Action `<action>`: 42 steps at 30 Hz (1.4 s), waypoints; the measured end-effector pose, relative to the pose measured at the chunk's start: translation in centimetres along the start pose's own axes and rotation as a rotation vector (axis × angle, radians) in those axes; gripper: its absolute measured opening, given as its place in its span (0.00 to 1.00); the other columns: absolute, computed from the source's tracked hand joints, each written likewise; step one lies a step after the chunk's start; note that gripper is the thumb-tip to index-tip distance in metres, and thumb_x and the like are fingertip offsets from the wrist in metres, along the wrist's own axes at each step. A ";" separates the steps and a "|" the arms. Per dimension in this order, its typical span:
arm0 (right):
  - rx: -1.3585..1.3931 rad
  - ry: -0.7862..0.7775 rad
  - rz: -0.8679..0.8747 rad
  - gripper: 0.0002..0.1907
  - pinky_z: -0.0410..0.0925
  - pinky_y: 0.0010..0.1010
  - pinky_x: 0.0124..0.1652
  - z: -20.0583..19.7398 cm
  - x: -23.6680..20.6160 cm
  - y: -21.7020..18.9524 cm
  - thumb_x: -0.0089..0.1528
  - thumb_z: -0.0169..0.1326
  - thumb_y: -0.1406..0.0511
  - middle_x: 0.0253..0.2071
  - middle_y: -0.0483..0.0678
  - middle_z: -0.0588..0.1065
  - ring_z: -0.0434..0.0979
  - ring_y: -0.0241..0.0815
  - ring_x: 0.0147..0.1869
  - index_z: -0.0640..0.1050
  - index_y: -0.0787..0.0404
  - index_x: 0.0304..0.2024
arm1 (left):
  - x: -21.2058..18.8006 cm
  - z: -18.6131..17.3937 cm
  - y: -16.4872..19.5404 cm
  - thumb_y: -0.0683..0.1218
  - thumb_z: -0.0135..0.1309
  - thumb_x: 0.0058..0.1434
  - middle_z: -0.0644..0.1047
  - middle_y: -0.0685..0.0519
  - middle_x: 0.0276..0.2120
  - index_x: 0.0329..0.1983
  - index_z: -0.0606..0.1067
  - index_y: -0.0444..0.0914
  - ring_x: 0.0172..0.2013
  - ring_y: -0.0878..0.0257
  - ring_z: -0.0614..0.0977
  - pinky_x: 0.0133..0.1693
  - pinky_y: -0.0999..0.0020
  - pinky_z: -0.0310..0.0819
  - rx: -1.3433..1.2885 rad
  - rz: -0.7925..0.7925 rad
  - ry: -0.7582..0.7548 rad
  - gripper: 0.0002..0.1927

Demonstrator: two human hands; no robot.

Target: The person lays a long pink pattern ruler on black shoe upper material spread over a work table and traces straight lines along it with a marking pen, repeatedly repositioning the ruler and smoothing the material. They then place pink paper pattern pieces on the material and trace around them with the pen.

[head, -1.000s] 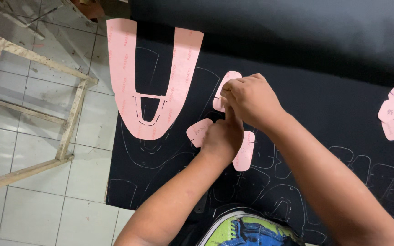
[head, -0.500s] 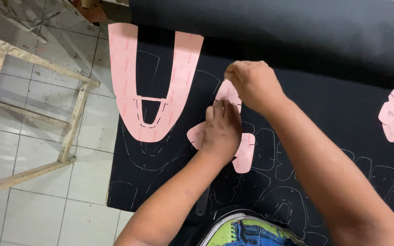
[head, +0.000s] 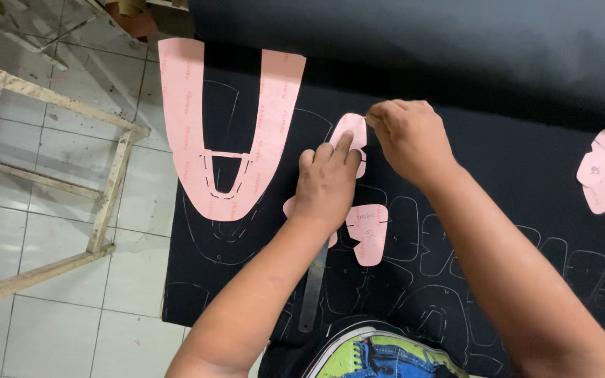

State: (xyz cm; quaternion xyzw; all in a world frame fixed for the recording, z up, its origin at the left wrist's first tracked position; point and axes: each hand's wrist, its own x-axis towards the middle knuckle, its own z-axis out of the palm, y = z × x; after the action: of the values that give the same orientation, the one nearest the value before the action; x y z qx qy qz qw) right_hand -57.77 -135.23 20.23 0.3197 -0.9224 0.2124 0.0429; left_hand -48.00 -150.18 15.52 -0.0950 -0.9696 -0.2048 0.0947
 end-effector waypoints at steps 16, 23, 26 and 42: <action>-0.006 0.010 0.019 0.06 0.71 0.42 0.50 -0.1 -4.1 -2.0 0.67 0.58 0.65 0.36 0.49 0.81 0.81 0.50 0.45 0.81 0.63 0.40 | 0.5 -0.9 -0.7 0.38 0.49 0.60 0.73 0.51 0.64 0.50 0.76 0.40 0.51 0.57 0.76 0.50 0.57 0.63 -0.146 -0.058 -0.096 0.16; 0.039 -0.026 0.107 0.07 0.71 0.42 0.48 -0.1 -4.7 -2.3 0.66 0.58 0.64 0.39 0.49 0.81 0.80 0.52 0.47 0.81 0.62 0.43 | 0.7 -1.3 -1.1 0.37 0.51 0.56 0.74 0.53 0.62 0.50 0.77 0.43 0.51 0.57 0.76 0.51 0.56 0.62 -0.180 -0.057 -0.084 0.19; 0.050 -0.048 0.158 0.08 0.71 0.41 0.48 -0.6 -5.4 -1.9 0.67 0.57 0.64 0.41 0.49 0.81 0.80 0.51 0.48 0.82 0.61 0.43 | 1.1 -1.5 -1.4 0.35 0.52 0.56 0.75 0.54 0.62 0.49 0.78 0.43 0.49 0.57 0.77 0.49 0.56 0.63 -0.205 -0.061 -0.112 0.19; 0.164 -0.038 0.153 0.07 0.72 0.40 0.46 0.0 -6.8 -2.5 0.67 0.57 0.64 0.37 0.47 0.80 0.80 0.50 0.46 0.80 0.60 0.43 | 3.0 -2.5 -2.5 0.33 0.54 0.55 0.76 0.58 0.60 0.44 0.82 0.44 0.44 0.56 0.81 0.52 0.54 0.65 -0.261 -0.063 -0.284 0.17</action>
State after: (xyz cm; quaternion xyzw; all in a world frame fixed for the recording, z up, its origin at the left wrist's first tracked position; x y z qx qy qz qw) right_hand -50.86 -133.09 19.68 0.2546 -0.9244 0.2835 -0.0173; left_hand -51.05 -153.06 17.47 -0.1042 -0.9410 -0.3160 -0.0626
